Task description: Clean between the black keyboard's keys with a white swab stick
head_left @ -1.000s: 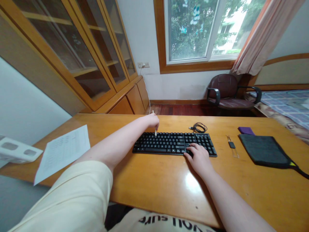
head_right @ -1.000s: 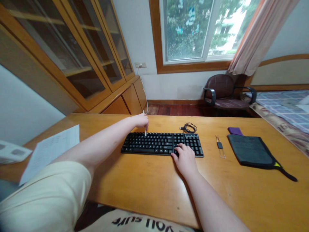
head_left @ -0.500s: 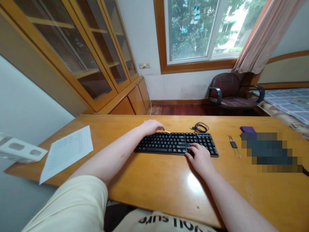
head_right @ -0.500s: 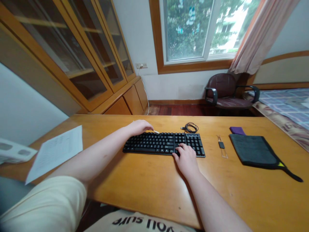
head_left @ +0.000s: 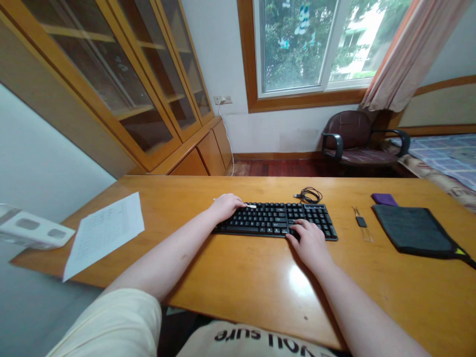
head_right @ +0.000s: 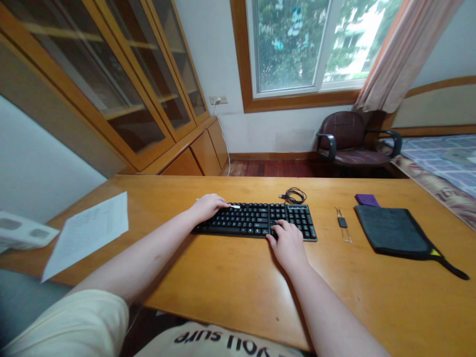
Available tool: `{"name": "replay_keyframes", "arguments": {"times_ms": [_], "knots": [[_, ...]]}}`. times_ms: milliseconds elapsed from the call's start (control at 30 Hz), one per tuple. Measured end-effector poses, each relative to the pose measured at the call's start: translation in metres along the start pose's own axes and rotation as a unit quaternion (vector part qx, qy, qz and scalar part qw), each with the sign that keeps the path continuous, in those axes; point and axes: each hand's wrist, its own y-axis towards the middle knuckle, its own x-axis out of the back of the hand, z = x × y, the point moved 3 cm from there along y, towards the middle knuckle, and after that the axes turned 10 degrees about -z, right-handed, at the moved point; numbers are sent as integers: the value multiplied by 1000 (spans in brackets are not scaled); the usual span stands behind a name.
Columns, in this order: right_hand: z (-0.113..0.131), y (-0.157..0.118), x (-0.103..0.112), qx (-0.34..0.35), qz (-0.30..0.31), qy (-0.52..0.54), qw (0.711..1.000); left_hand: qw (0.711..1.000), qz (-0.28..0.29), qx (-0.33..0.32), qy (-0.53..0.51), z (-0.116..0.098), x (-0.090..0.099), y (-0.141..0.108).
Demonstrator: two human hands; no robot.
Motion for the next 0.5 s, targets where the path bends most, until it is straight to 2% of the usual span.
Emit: {"name": "replay_keyframes", "arguments": {"times_ms": [200,500], "knots": [[-1,0,0,0,-3,3,1000,1000,-9,9,12,10,6,-14],[0,0,1,-3,-4,8,1000,999,-28,31,30,52,14,-54]]}}
